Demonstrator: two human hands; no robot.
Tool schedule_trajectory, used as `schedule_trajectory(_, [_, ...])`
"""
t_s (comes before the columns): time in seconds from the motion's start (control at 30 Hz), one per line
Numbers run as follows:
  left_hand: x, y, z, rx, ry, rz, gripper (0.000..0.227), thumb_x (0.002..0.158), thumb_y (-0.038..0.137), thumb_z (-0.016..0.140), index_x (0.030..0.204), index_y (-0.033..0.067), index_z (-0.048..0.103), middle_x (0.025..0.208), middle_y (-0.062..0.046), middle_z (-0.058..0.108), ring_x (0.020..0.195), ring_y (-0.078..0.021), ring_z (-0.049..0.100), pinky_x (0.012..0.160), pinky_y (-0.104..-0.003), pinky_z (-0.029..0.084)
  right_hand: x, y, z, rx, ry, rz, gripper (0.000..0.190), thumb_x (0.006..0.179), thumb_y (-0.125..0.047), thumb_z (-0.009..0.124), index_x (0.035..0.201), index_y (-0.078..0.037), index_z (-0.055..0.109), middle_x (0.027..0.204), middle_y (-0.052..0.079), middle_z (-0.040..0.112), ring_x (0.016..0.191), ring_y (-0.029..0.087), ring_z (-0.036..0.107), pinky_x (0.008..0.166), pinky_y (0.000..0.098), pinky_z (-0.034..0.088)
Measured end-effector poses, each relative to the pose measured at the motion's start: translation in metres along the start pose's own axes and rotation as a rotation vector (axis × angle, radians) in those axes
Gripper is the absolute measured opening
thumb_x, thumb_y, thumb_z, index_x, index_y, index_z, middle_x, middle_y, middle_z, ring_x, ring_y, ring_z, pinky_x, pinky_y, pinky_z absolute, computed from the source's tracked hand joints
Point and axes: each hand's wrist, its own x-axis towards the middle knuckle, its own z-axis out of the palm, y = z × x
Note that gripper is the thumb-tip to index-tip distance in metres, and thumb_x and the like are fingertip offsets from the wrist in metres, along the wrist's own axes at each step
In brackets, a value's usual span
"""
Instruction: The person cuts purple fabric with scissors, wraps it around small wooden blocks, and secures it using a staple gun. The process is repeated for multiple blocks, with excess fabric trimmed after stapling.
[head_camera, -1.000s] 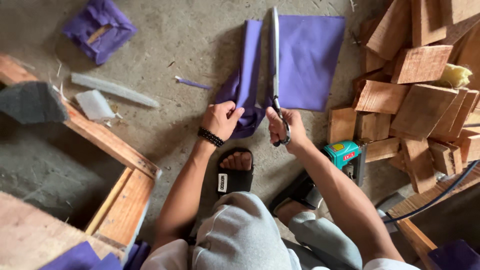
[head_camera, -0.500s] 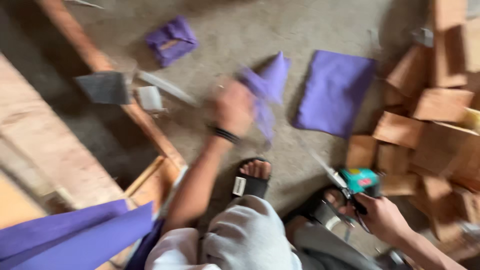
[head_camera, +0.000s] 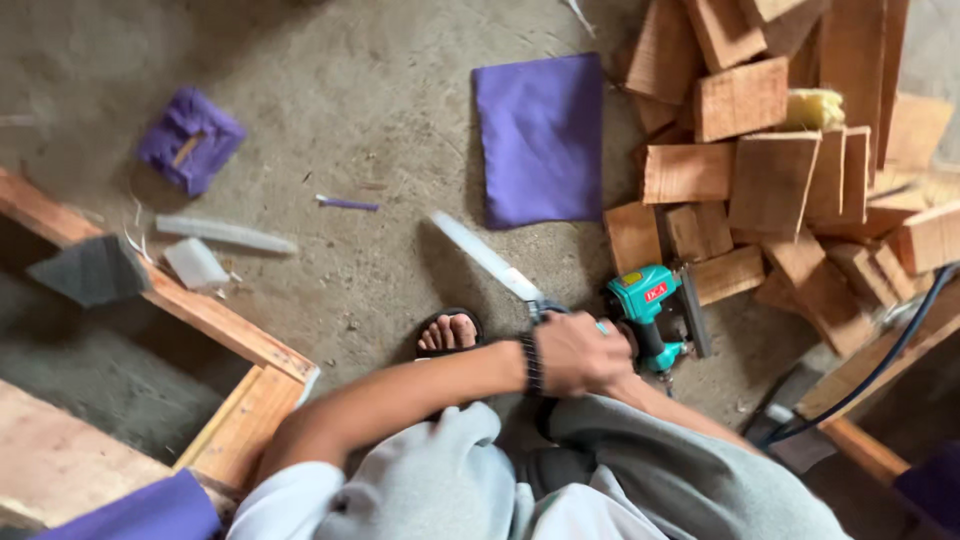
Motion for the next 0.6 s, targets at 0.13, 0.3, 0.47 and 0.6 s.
schedule_trajectory(0.13, [0.018,-0.004,0.030,-0.239,-0.289,0.077,0.018,0.091,0.020,0.065,0.105,0.0134,0.057,0.101,-0.007,0.056,0.084,-0.0297,0.063,0.067,-0.045,0.051,-0.018,-0.005,-0.002,-0.014,-0.039,-0.068,0.037,0.078,-0.046,0.078,0.094,-0.013,0.072,0.075,0.013,0.069,0.067,0.037,0.067,0.058,0.0471,0.054])
schedule_trajectory(0.3, [0.014,-0.012,0.036,-0.168,-0.225,0.188,0.022,0.082,0.024,0.065,0.102,0.0181,0.059,0.097,-0.002,0.057,0.083,-0.0225,0.063,0.066,-0.039,0.048,-0.049,0.004,-0.015,0.000,-0.054,-0.095,0.035,0.078,-0.044,0.077,0.093,-0.013,0.072,0.078,0.013,0.069,0.070,0.037,0.067,0.060,0.0471,0.054])
schedule_trajectory(0.47, [0.007,-0.017,0.020,0.002,-0.185,0.179,0.022,0.096,0.036,0.066,0.096,0.0170,0.056,0.098,0.000,0.058,0.093,-0.0199,0.062,0.077,-0.038,0.049,-0.060,0.021,-0.022,0.006,-0.091,-0.131,0.033,0.079,-0.042,0.077,0.092,-0.012,0.071,0.081,0.012,0.069,0.073,0.036,0.067,0.062,0.0471,0.054])
schedule_trajectory(0.6, [0.019,-0.005,0.005,0.001,-0.153,0.183,0.022,0.092,0.034,0.064,0.109,0.0193,0.061,0.102,0.001,0.059,0.098,-0.0170,0.061,0.083,-0.036,0.048,-0.060,0.026,-0.026,0.012,-0.104,-0.168,0.031,0.079,-0.040,0.077,0.091,-0.012,0.071,0.083,0.012,0.069,0.075,0.036,0.067,0.063,0.0471,0.054])
